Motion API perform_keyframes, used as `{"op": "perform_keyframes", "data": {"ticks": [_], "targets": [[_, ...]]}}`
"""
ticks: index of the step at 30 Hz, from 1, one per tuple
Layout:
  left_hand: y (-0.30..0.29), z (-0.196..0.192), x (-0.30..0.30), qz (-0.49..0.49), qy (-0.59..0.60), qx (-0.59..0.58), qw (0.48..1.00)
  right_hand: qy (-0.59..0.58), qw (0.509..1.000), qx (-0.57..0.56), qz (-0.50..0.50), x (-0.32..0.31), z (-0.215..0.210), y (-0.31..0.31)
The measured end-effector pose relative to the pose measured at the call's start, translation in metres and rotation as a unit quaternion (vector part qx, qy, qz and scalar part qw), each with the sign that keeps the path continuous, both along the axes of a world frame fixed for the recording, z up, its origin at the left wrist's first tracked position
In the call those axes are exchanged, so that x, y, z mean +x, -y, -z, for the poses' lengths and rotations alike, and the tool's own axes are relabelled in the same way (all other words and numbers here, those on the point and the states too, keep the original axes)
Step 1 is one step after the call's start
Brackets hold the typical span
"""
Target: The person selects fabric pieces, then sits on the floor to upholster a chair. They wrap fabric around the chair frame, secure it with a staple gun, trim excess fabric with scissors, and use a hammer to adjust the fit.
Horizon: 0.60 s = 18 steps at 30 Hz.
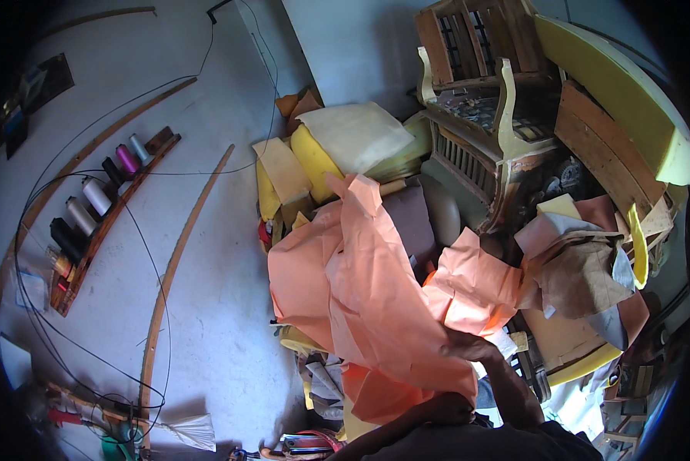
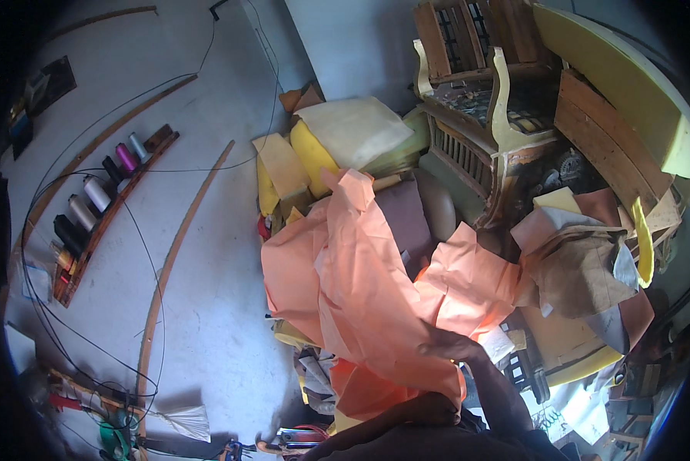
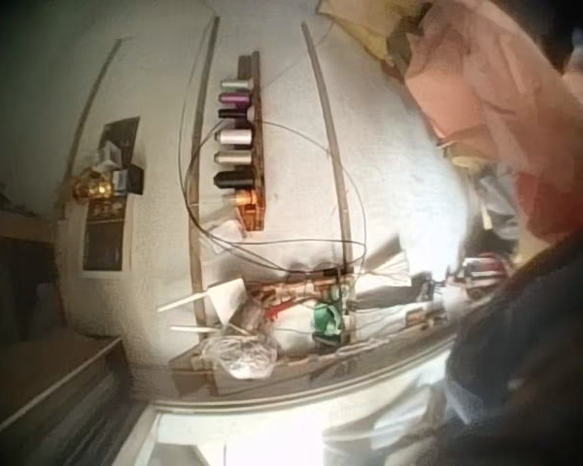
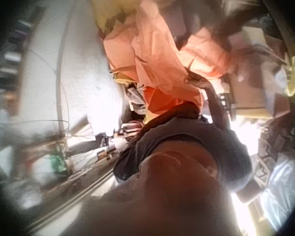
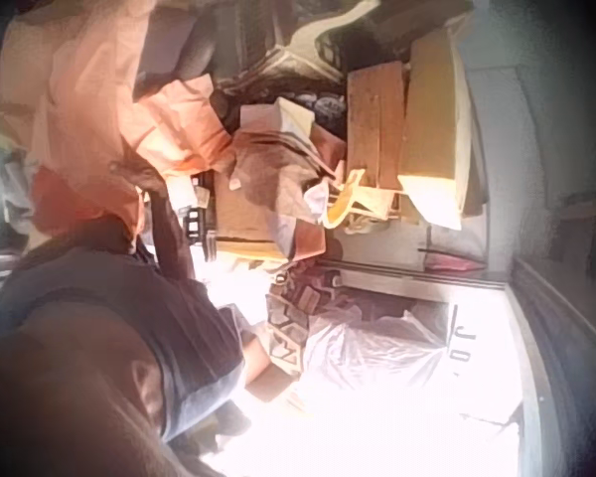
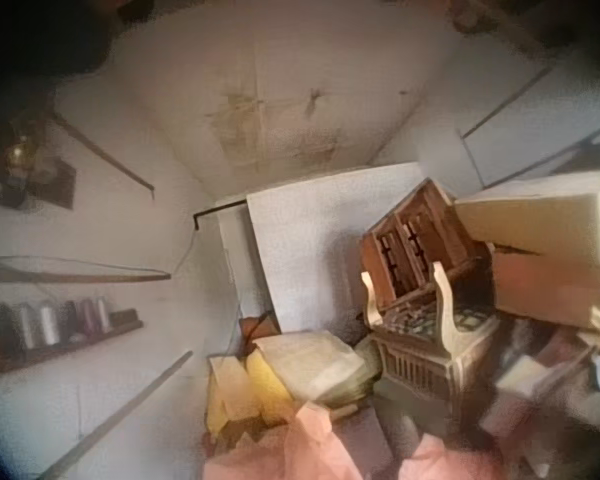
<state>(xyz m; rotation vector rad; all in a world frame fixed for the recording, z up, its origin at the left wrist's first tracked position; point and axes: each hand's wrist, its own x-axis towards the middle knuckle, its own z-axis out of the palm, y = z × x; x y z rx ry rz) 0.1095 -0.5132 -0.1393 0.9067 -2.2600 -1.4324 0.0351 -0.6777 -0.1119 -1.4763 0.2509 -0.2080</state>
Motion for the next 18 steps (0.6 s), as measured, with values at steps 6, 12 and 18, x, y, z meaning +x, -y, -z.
{"op": "perform_keyframes", "data": {"ticks": [6,12,18], "targets": [[0.002,0.003,0.0,-0.048,0.059,0.004,0.997,0.201,0.731,-0.648,0.078,0.047,0.045,-0.027],[0.025,0.0,-0.01,-0.122,0.125,-0.034,0.984,-0.051,0.956,-0.289,0.015,0.045,0.014,-0.043],[0.033,-0.002,-0.018,-0.147,0.155,-0.078,0.974,0.149,0.759,-0.574,0.269,-0.048,-0.229,0.085]]}}
